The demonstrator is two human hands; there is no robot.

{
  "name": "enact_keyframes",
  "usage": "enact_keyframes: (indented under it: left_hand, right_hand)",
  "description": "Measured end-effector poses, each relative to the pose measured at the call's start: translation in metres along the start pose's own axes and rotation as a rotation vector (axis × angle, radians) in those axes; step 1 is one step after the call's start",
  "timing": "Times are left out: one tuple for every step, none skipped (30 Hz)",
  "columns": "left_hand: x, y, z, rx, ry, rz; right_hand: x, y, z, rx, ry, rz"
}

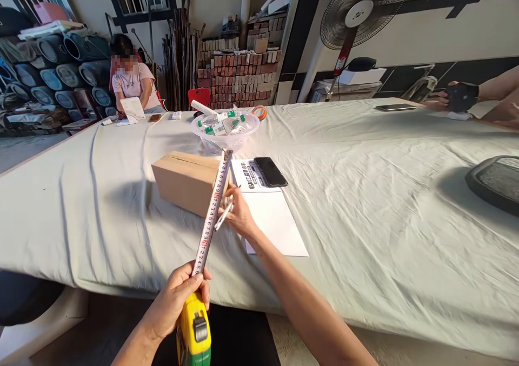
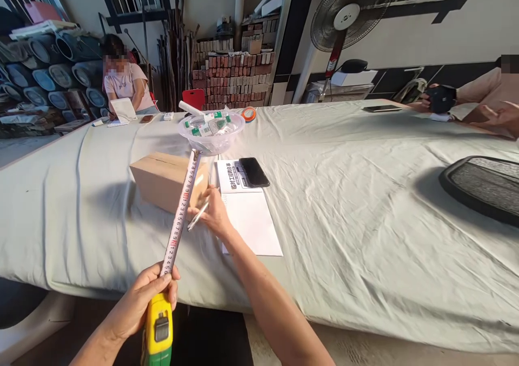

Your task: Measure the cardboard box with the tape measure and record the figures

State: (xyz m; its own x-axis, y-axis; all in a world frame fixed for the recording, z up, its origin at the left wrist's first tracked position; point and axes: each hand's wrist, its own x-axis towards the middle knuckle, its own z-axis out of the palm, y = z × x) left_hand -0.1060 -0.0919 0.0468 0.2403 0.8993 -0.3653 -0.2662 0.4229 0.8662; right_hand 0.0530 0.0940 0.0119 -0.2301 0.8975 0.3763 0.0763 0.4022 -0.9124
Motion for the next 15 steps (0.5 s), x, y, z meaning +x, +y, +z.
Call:
enact_keyframes:
  left_hand:
    - [0.002,0.001,0.0,-0.015,0.011,-0.002]
    - [0.004,0.003,0.001,-0.03,0.021,-0.002]
    - [0.008,0.004,0.002,-0.047,0.029,0.0]
    - [0.011,0.005,0.003,-0.065,0.031,0.004]
    - [0.016,0.006,0.005,-0.085,0.027,0.008]
    - [0.021,0.007,0.007,-0.107,0.018,0.009]
    - [0.027,0.007,0.01,-0.131,0.004,0.008]
    - [0.034,0.008,0.013,-0.155,-0.014,0.002]
    - [0.042,0.009,0.016,-0.181,-0.031,-0.004]
    - [0.051,0.009,0.02,-0.214,-0.049,-0.016]
    - [0.06,0.01,0.024,-0.253,-0.066,-0.034]
    - [0.07,0.01,0.027,-0.295,-0.082,-0.056]
    - [0.081,0.01,0.031,-0.336,-0.097,-0.078]
    - [0.091,0.009,0.034,-0.372,-0.109,-0.1]
    - [0.101,0.008,0.037,-0.402,-0.119,-0.121]
  right_hand:
    - [0.001,0.002,0.0,-0.089,0.003,-0.035]
    - [0.002,0.004,-0.002,-0.153,0.01,-0.054]
    - [0.002,0.005,-0.006,-0.187,0.024,-0.051]
    - [0.002,0.005,-0.013,-0.196,0.039,-0.023]
    - [0.001,0.005,-0.021,-0.184,0.067,0.021]
    - [-0.001,0.004,-0.03,-0.155,0.116,0.068]
    - [-0.002,0.003,-0.04,-0.121,0.181,0.106]
    - [-0.003,0.002,-0.049,-0.095,0.244,0.135]
    - [-0.004,0.001,-0.057,-0.081,0.286,0.154]
    - [-0.005,0.0,-0.063,-0.068,0.312,0.173]
    - [-0.006,0.0,-0.068,-0.052,0.324,0.193]
    - [-0.006,-0.001,-0.071,-0.031,0.328,0.215]
    - [-0.006,-0.001,-0.073,-0.008,0.328,0.242]
    - [-0.007,-0.001,-0.074,0.012,0.325,0.271]
    - [-0.008,0.0,-0.074,0.023,0.318,0.295]
